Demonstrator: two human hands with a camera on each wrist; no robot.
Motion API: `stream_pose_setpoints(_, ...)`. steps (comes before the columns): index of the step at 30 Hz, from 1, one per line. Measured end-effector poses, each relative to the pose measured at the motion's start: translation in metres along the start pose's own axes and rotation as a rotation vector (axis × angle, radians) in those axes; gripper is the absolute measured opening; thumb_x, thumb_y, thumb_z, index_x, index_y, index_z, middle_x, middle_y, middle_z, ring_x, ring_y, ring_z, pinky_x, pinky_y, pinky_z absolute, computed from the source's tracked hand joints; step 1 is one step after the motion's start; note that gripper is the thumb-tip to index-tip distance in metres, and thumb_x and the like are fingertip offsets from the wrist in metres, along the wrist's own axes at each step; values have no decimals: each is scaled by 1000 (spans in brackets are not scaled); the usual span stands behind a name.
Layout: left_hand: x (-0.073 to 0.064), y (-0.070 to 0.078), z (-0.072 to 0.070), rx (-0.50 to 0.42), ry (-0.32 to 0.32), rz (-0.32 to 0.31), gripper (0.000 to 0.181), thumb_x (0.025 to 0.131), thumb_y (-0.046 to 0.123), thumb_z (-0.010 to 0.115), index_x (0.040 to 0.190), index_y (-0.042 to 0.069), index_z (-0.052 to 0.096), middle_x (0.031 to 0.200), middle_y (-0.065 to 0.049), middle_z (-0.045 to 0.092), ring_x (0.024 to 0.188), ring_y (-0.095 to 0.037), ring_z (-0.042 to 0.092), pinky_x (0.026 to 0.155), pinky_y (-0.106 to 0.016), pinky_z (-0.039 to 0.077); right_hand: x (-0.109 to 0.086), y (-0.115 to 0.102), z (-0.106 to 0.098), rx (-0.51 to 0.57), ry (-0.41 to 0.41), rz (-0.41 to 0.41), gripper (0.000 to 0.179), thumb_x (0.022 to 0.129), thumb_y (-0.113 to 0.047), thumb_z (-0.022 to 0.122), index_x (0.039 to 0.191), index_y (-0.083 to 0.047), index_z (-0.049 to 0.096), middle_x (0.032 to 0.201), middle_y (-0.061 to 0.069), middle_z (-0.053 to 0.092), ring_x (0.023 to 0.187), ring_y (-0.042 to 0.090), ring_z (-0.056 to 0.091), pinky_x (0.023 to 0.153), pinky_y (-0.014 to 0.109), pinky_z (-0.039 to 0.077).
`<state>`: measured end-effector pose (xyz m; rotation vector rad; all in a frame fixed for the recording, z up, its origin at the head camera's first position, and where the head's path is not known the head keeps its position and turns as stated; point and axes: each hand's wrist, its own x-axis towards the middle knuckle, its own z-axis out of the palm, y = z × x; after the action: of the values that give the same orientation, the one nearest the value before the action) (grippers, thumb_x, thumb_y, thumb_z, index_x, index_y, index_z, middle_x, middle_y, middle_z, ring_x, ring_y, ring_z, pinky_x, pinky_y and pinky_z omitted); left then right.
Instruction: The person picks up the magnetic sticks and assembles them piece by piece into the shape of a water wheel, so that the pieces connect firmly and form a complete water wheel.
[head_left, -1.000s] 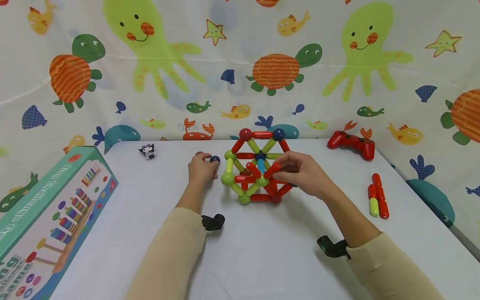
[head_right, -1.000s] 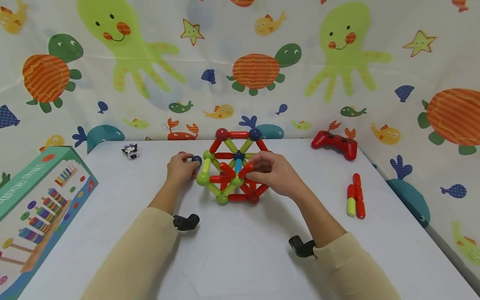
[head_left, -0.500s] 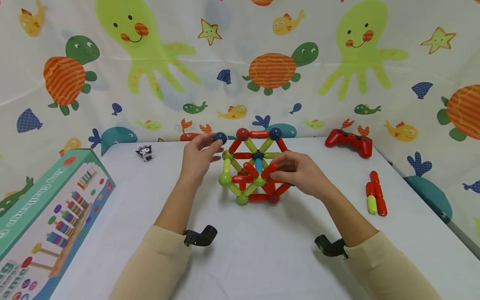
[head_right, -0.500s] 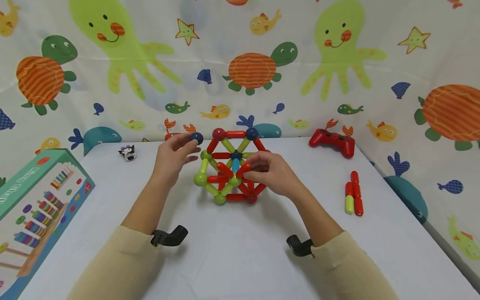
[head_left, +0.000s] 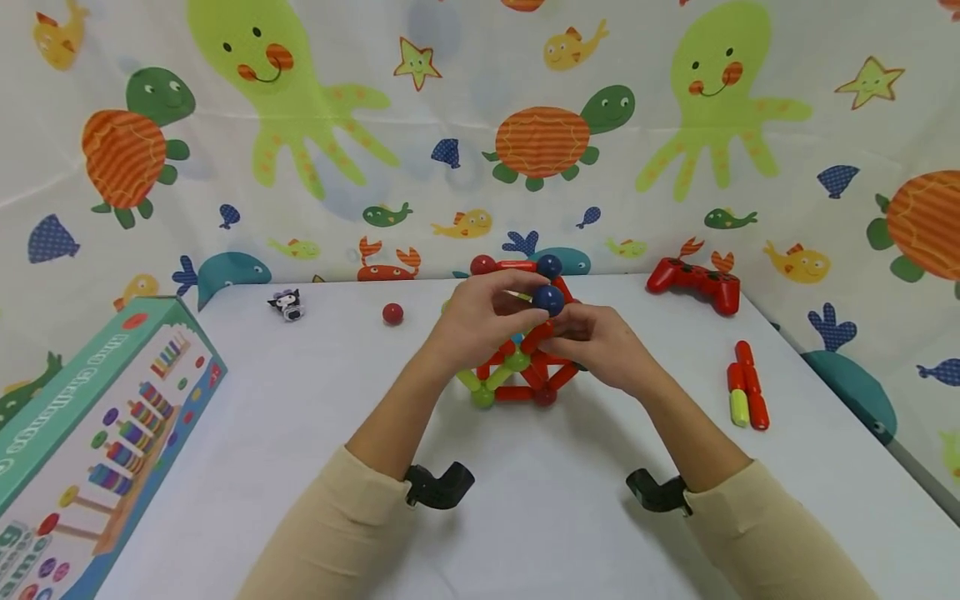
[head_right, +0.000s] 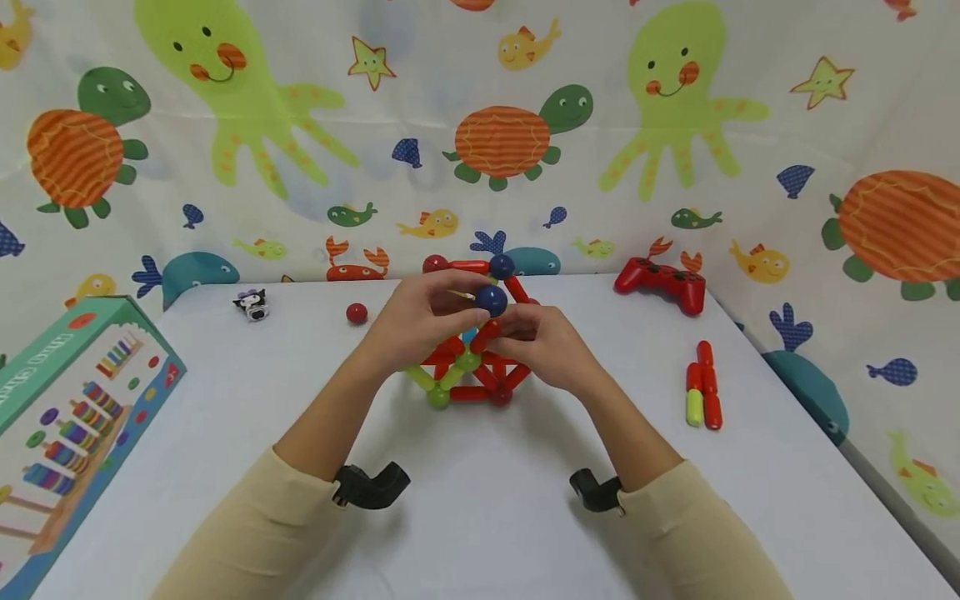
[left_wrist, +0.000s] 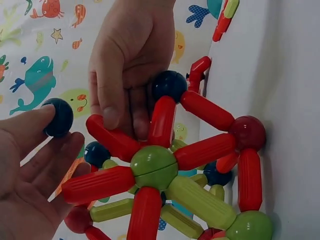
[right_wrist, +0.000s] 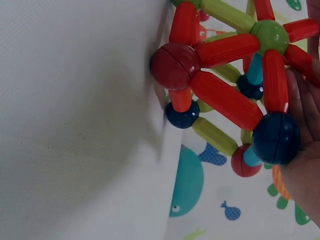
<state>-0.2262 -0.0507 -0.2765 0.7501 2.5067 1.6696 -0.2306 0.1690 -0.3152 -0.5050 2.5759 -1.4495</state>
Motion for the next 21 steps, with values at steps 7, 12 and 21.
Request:
stream_pose_setpoints(7, 4, -3, 6, 87, -42, -7, 40, 96, 18, 75, 135, 19, 68, 130, 0, 69, 108, -18, 69, 86, -30, 62, -2, 0, -2, -8, 23, -11, 33, 96, -20, 74, 127, -11, 70, 116, 9, 77, 108, 26, 75, 94, 44, 60)
stream_pose_setpoints(12, 3, -2, 8, 125, -57, 8, 39, 97, 19, 74, 135, 18, 67, 131, -1, 69, 111, -21, 68, 87, -30, 62, -9, 3, -8, 2, 82, 15, 33, 97, -24, 74, 127, -11, 70, 119, 9, 76, 111, 23, 74, 94, 36, 60)
stream_pose_setpoints(21, 3, -4, 10, 159, -49, 27, 42, 96, 21, 74, 138, 18, 66, 131, 0, 69, 111, -18, 70, 88, -30, 61, -55, 31, -61, -62, 229, 58, 36, 100, -34, 69, 127, -9, 68, 112, -8, 76, 98, 2, 72, 86, 16, 57)
